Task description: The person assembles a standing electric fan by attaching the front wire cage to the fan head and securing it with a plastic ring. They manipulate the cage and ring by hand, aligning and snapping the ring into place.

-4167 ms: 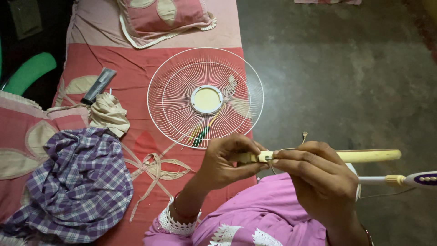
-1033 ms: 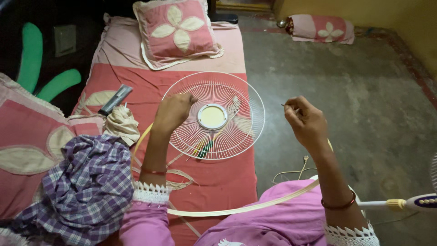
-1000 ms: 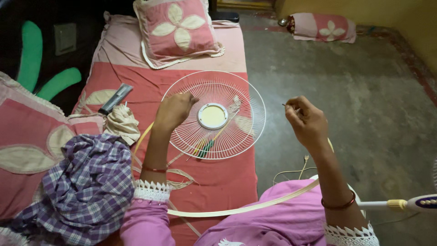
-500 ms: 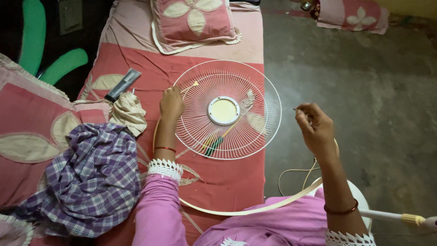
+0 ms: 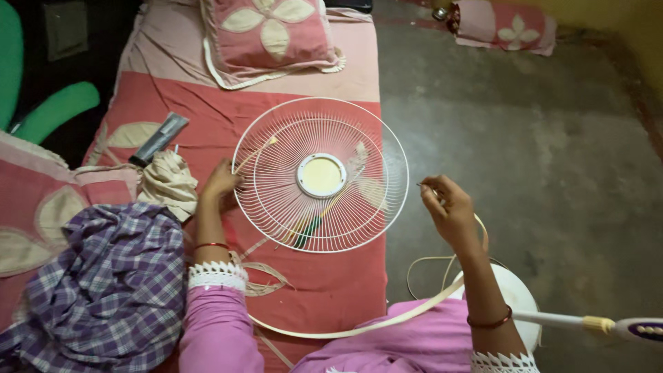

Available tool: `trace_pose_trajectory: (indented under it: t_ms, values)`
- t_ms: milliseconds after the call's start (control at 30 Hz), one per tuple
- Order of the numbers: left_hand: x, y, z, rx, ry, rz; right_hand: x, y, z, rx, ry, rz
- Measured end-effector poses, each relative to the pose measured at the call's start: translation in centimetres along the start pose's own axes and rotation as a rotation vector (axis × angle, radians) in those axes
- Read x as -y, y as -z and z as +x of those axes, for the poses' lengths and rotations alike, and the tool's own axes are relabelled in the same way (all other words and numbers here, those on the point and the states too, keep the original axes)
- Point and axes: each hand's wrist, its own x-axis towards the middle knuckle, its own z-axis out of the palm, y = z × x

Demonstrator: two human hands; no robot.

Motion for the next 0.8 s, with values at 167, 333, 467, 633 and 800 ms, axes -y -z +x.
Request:
trace_pose_trajectory:
  t_ms: [167, 333, 467, 633, 800]
  values:
    - [0.3, 0.3, -0.6, -0.001, -0.085, -0.021, 0.5, 0.2, -0.3, -0.006, 0.029, -0.036]
    - [-1.6, -0.8, -2.7, 0.010, 0.047, 0.092, 1.3, 0.6, -1.1, -0.028, 0.070, -0.079]
    - [-5.3, -0.9, -5.5, 0.018, 0.027, -0.046, 2.3, 1.3, -2.0, -0.044, 0.019, -0.053]
    - [-11.2, -1.7, -9.6, -0.036, -0.082, -0.032, 4.1, 1.9, -3.4, 0.015, 0.125, -0.137]
    - [-17.9, -2.9, -13.3, -0.123, -0.198, 0.154, 5.8, 2.4, -4.8, -0.004, 0.223, -0.258]
